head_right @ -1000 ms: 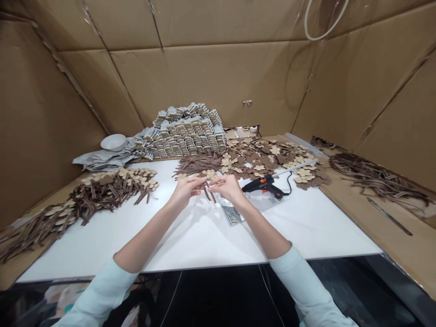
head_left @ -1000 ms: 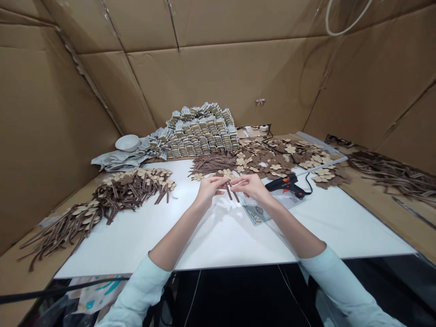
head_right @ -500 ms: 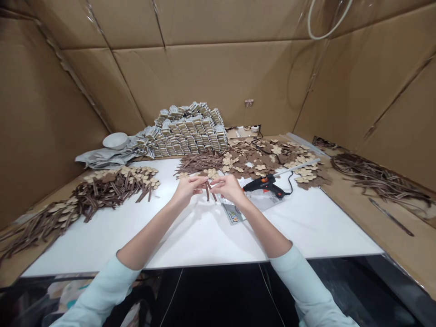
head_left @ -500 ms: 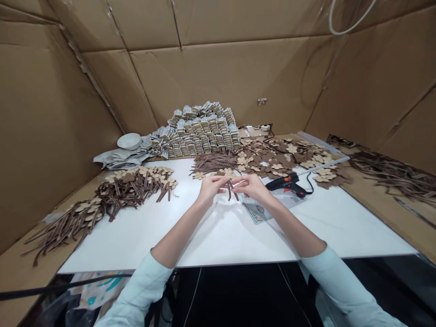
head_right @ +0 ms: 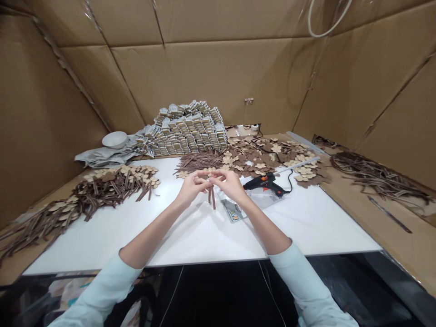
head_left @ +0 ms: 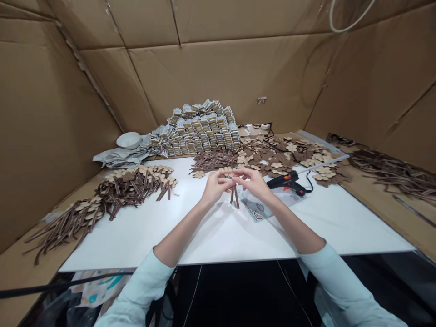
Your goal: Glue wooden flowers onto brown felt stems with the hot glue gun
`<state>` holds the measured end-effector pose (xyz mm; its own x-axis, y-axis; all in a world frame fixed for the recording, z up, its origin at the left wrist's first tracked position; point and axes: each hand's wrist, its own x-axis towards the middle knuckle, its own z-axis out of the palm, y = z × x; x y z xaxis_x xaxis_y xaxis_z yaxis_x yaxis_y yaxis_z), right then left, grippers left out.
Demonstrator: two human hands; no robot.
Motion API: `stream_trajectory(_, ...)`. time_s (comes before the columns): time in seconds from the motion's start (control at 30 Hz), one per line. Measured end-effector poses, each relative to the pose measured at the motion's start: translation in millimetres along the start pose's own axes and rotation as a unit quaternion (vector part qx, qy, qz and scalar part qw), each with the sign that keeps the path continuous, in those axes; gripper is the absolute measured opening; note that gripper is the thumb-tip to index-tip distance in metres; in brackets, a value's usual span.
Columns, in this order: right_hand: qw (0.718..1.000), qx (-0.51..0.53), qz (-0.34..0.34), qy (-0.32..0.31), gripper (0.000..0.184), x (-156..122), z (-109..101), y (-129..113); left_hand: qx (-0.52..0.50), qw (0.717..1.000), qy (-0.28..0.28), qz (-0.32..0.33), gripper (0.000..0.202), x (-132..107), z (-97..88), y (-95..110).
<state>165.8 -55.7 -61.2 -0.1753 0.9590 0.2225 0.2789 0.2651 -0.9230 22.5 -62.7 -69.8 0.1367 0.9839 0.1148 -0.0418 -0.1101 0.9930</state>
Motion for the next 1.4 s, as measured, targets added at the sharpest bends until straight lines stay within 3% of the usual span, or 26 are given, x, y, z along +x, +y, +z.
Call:
stream_trajectory(0.13,0.999,0.003,0.029,-0.019,0.024,0.9,-3.1,-1.9,0.014,0.999,-0.014,0.04,0.053,0.9,-2.4,-1.0)
stream_trajectory(0.33,0.994,0.057,0.05,-0.079,0.025,0.2,-8.6,-4.9,0.066,0.993,-0.082,0.053,0.063,0.5,-9.2,1.2)
stream_trajectory(0.63,0.993,0.038,0.032,-0.105,0.019,1.3,-8.1,0.3,0.08,0.991,-0.086,0.067,0.058,3.8,-14.3,-2.4)
stream_trajectory(0.73,0.995,-0.01,0.035,-0.088,0.014,1.3,-4.7,0.4,0.085,0.991,-0.091,0.044,0.051,5.5,-14.4,-4.5)
stream_trajectory(0.97,0.988,-0.139,-0.029,-0.064,0.014,0.1,-3.3,1.9,0.092,0.986,-0.124,-0.062,0.04,6.5,-14.1,-4.6)
stream_trajectory(1.1,0.986,-0.152,-0.04,-0.052,0.013,0.1,-2.4,2.1,0.101,0.986,-0.101,-0.087,0.02,6.3,-14.7,-1.5)
stream_trajectory(1.23,0.985,-0.151,-0.061,-0.055,0.015,-0.3,4.5,4.9,0.127,0.986,-0.065,-0.091,0.017,9.7,-26.9,7.2)
stream_trajectory(1.3,0.98,-0.18,-0.063,-0.058,0.017,-0.4,11.6,7.7,0.148,0.986,-0.012,-0.073,0.017,14.5,-40.2,9.9)
stream_trajectory(1.4,0.958,-0.261,-0.075,-0.089,0.018,0.2,26.6,11.2,0.181,0.974,0.135,-0.029,0.02,25.0,-64.7,5.1)
